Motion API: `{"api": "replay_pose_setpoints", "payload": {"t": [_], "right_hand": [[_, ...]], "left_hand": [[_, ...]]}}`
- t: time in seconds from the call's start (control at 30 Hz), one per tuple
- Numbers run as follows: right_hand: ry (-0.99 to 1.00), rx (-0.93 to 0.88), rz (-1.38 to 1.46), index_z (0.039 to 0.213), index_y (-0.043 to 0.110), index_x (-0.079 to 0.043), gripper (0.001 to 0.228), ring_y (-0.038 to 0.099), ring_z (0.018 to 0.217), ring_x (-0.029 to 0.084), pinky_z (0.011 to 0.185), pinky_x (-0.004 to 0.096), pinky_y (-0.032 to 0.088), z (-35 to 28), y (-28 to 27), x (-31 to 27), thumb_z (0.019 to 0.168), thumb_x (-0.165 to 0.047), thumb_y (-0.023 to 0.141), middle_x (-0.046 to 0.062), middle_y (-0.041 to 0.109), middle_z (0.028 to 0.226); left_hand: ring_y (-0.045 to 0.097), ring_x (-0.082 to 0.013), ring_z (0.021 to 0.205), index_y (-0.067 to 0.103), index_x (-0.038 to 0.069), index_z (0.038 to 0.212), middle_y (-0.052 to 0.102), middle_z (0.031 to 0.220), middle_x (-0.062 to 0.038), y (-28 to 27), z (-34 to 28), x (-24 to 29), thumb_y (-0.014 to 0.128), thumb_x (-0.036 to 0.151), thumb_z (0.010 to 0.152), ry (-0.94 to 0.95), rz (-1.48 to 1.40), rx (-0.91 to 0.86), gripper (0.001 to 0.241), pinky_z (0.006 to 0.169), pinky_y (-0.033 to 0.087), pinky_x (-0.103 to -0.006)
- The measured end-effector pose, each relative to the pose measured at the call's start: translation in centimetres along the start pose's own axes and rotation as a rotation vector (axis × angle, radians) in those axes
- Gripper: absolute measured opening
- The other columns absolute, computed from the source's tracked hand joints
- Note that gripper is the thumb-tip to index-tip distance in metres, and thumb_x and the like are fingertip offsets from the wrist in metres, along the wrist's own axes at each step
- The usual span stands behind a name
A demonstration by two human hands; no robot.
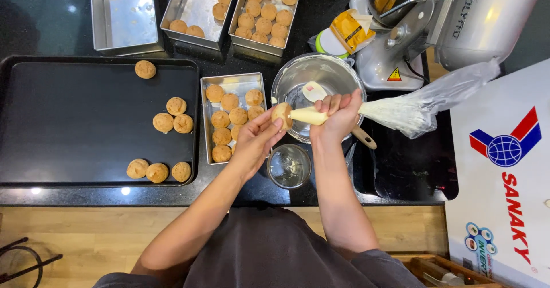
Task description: The person fills small pastries with cream using a piping bag and arranges them in metal trays. They then move the trays between different tables and a storage rack, eventually covering one tray with plastic wrap.
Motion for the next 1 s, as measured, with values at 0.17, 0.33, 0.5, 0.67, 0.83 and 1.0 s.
{"api": "replay_pose_setpoints", "payload": {"t": [0.17,0.33,0.5,0.67,0.83,1.0], "right_hand": [[0.008,0.100,0.051,0.064,0.032,-0.017,0.048,0.038,0.052,0.019,0.059,0.039,0.045,1.4,-2.2,-0.4,0.103,-0.038,0.051,0.001,0.031,0.052],[0.031,0.148,0.130,0.064,0.030,-0.017,0.048,0.045,0.059,0.021,0.065,0.040,0.047,1.5,-3.7,-1.4,0.104,-0.040,0.045,0.001,0.033,0.054],[-0.015,0.198,0.234,0.065,0.030,-0.017,0.047,0.043,0.060,0.021,0.066,0.040,0.047,2.6,-6.1,-3.6,0.105,-0.038,0.042,0.001,0.032,0.054],[-0.072,0.168,0.261,0.065,0.027,-0.017,0.047,0.040,0.057,0.019,0.065,0.040,0.047,3.5,-8.4,-5.7,0.104,-0.038,0.042,0.001,0.032,0.054],[-0.069,0.202,0.213,0.066,0.027,-0.018,0.047,0.038,0.055,0.019,0.063,0.039,0.045,2.8,-9.7,-6.5,0.104,-0.039,0.044,0.000,0.031,0.054],[-0.058,0.172,0.180,0.066,0.026,-0.018,0.047,0.036,0.054,0.017,0.062,0.039,0.045,2.3,-9.8,-6.4,0.105,-0.037,0.046,0.000,0.031,0.054]], "left_hand": [[0.068,-0.0132,0.113,0.057,-0.004,0.141,0.070,0.128,-0.010,0.8,1.9,0.5,0.073,0.010,0.094,0.066,0.192,-0.091,0.051,0.102,0.054,-0.0279],[0.071,-0.0160,0.107,0.064,-0.002,0.132,0.073,0.120,-0.011,0.6,3.6,-0.1,0.073,0.009,0.093,-0.001,0.124,-0.120,0.041,0.100,0.058,-0.0350],[0.072,-0.0226,0.105,0.068,0.002,0.119,0.073,0.113,-0.009,-2.0,4.7,-0.5,0.073,0.013,0.094,-0.114,0.040,-0.061,0.027,0.102,0.057,-0.0442],[0.073,-0.0251,0.103,0.068,0.004,0.110,0.074,0.110,-0.005,-7.4,5.5,2.4,0.074,0.016,0.091,-0.119,0.082,0.060,0.023,0.102,0.059,-0.0467],[0.073,-0.0214,0.093,0.069,0.000,0.115,0.075,0.108,-0.007,-14.6,8.0,8.7,0.078,0.013,0.091,0.087,0.497,0.289,0.029,0.084,0.059,-0.0360],[0.074,-0.0168,0.092,0.069,0.000,0.117,0.077,0.107,-0.010,-15.4,11.1,10.8,0.088,0.024,0.079,0.291,1.170,0.354,0.048,0.079,0.060,-0.0293]]}}
Point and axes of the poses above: each hand's wrist, its own z-axis towards the middle knuckle, its own y-axis out of the palm, x = y × z, the point moved 10 cm from there along z, towards the middle knuckle
